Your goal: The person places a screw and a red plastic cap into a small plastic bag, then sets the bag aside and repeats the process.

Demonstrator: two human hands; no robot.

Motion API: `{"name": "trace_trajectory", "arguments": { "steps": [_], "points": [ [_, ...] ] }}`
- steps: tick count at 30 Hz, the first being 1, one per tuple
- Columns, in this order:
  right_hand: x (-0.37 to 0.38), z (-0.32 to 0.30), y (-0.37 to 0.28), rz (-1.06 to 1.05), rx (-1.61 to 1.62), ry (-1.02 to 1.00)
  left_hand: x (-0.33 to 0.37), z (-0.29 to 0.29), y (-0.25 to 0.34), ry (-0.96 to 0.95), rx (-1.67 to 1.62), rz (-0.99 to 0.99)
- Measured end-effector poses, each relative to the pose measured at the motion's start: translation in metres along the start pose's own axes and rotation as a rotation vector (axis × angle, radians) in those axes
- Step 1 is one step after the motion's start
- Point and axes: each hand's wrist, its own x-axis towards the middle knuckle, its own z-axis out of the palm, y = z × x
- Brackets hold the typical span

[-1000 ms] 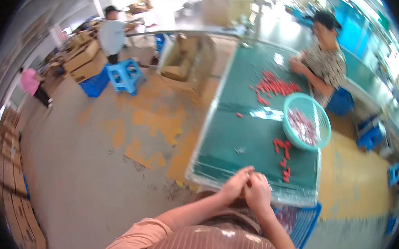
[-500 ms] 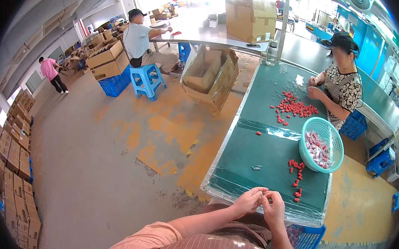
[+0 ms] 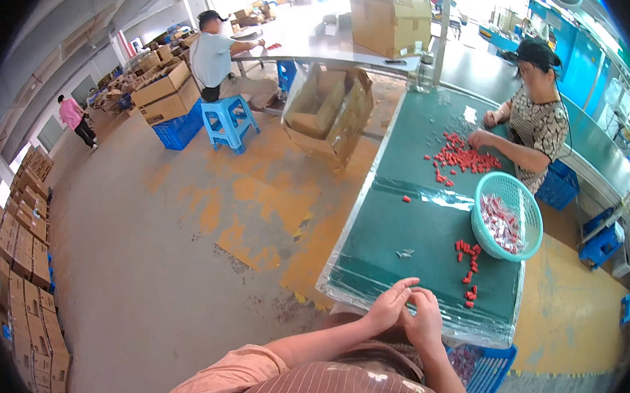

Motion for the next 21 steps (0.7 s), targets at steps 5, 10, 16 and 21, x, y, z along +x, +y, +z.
{"name": "trace_trajectory", "arguments": {
  "steps": [5, 10, 16, 21],
  "points": [
    [0.014, 0.012, 0.013, -0.087, 0.095, 0.047, 0.01, -0.001, -0.001, 0.128, -0.198, 0.202],
    [0.023, 0.015, 0.017, 0.165, 0.468, 0.015, 0.002, -0.012, 0.057, 0.113, -0.197, -0.141],
    [0.025, 0.003, 0.022, 0.335, 0.741, 0.017, -0.001, -0.026, 0.06, -0.026, -0.24, -0.3],
    [0.017, 0.0, 0.029, 0.291, 0.764, -0.008, -0.004, -0.018, 0.052, -0.082, 0.322, -0.12]
  ]
}}
